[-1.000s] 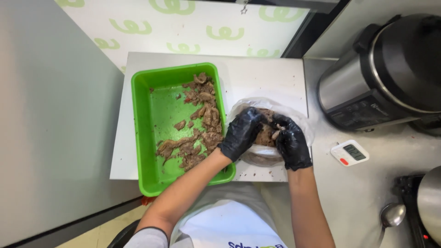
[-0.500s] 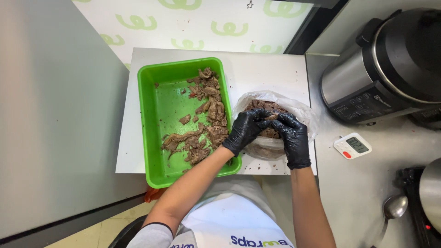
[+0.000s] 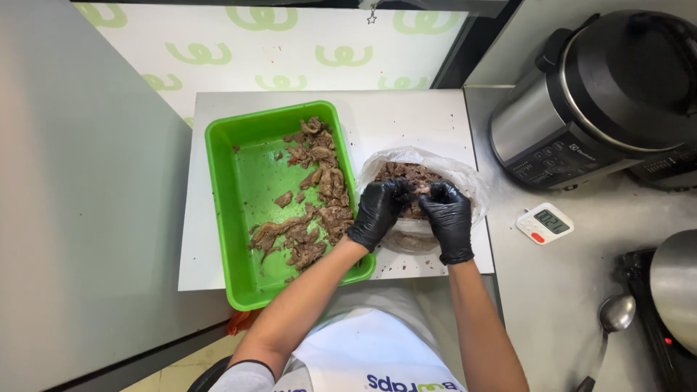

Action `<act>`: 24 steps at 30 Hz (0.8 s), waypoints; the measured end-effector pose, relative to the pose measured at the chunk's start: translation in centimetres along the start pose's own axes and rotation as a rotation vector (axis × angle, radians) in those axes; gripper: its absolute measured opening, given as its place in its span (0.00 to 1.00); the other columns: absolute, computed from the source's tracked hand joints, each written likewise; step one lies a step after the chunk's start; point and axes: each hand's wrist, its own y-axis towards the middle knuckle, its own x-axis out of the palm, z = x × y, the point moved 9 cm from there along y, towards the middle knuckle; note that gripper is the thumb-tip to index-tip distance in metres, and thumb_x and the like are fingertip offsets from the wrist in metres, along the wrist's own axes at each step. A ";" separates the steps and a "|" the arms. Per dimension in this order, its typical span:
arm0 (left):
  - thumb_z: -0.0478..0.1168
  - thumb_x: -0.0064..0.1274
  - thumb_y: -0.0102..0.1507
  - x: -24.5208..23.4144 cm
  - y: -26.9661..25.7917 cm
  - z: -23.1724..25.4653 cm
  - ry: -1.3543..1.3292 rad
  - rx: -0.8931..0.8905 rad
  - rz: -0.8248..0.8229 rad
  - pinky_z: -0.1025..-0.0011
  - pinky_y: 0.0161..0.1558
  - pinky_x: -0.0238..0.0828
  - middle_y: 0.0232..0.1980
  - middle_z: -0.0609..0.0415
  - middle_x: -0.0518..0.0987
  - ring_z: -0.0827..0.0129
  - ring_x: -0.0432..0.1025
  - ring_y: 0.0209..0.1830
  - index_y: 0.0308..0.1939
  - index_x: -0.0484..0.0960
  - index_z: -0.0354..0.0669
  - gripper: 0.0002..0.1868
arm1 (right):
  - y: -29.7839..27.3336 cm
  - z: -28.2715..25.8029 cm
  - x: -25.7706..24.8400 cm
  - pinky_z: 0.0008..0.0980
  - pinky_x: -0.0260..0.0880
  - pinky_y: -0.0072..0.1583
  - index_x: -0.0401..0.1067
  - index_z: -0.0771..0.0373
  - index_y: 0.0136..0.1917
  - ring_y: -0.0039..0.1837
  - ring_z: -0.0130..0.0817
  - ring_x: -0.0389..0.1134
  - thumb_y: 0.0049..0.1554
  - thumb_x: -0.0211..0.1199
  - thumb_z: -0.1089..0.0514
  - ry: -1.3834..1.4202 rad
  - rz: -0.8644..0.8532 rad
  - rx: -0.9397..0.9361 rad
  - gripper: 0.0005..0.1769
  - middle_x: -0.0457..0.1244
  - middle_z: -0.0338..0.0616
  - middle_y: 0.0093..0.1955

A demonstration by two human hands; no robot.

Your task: Shredding pieces of cooked meat by hand from a bag into a tray while removing fat.

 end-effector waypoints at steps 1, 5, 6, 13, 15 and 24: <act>0.41 0.64 0.58 0.0 -0.2 -0.1 -0.002 -0.004 -0.002 0.59 0.46 0.80 0.35 0.57 0.86 0.54 0.81 0.44 0.40 0.87 0.57 0.07 | -0.2 0.2 -0.4 0.30 0.70 0.46 0.77 0.59 0.43 0.41 0.22 0.65 0.47 0.73 0.67 -0.003 0.000 0.004 0.10 0.66 0.35 0.35; 0.43 0.63 0.60 -0.7 0.5 0.7 -0.076 -0.008 -0.027 0.60 0.45 0.79 0.34 0.56 0.85 0.54 0.81 0.43 0.40 0.87 0.59 0.05 | 1.3 2.5 -1.7 0.35 0.74 0.48 0.79 0.62 0.49 0.44 0.26 0.68 0.49 0.74 0.66 0.025 -0.015 0.042 0.13 0.70 0.45 0.40; 0.42 0.62 0.60 -1.0 0.5 1.2 -0.121 0.005 -0.031 0.61 0.44 0.79 0.34 0.54 0.85 0.53 0.80 0.44 0.40 0.88 0.57 0.05 | 1.7 3.6 -2.0 0.37 0.74 0.49 0.80 0.61 0.50 0.45 0.27 0.69 0.48 0.75 0.66 0.018 -0.028 0.034 0.14 0.71 0.45 0.41; 0.28 0.63 0.57 1.2 0.7 -0.8 -0.755 -0.126 -0.123 0.77 0.39 0.78 0.35 0.52 0.86 0.76 0.77 0.30 0.43 0.87 0.41 0.11 | 1.5 3.2 -1.8 0.34 0.74 0.51 0.82 0.54 0.46 0.46 0.28 0.73 0.50 0.76 0.62 -0.078 -0.110 -0.005 0.10 0.72 0.40 0.40; 0.30 0.65 0.56 1.9 1.2 -1.7 -0.604 -0.083 -0.108 0.77 0.35 0.77 0.29 0.51 0.84 0.72 0.78 0.27 0.41 0.87 0.42 0.10 | 1.8 1.7 -1.5 0.36 0.73 0.50 0.81 0.54 0.43 0.44 0.30 0.73 0.48 0.74 0.65 -0.132 -0.139 -0.079 0.09 0.71 0.39 0.37; 0.42 0.65 0.56 2.0 1.6 -1.2 -0.128 0.014 0.031 0.59 0.48 0.76 0.38 0.48 0.85 0.50 0.80 0.45 0.42 0.85 0.52 0.11 | 1.4 -3.0 -1.5 0.42 0.70 0.60 0.80 0.57 0.49 0.54 0.48 0.72 0.51 0.64 0.74 -0.282 -0.274 -0.397 0.16 0.69 0.47 0.44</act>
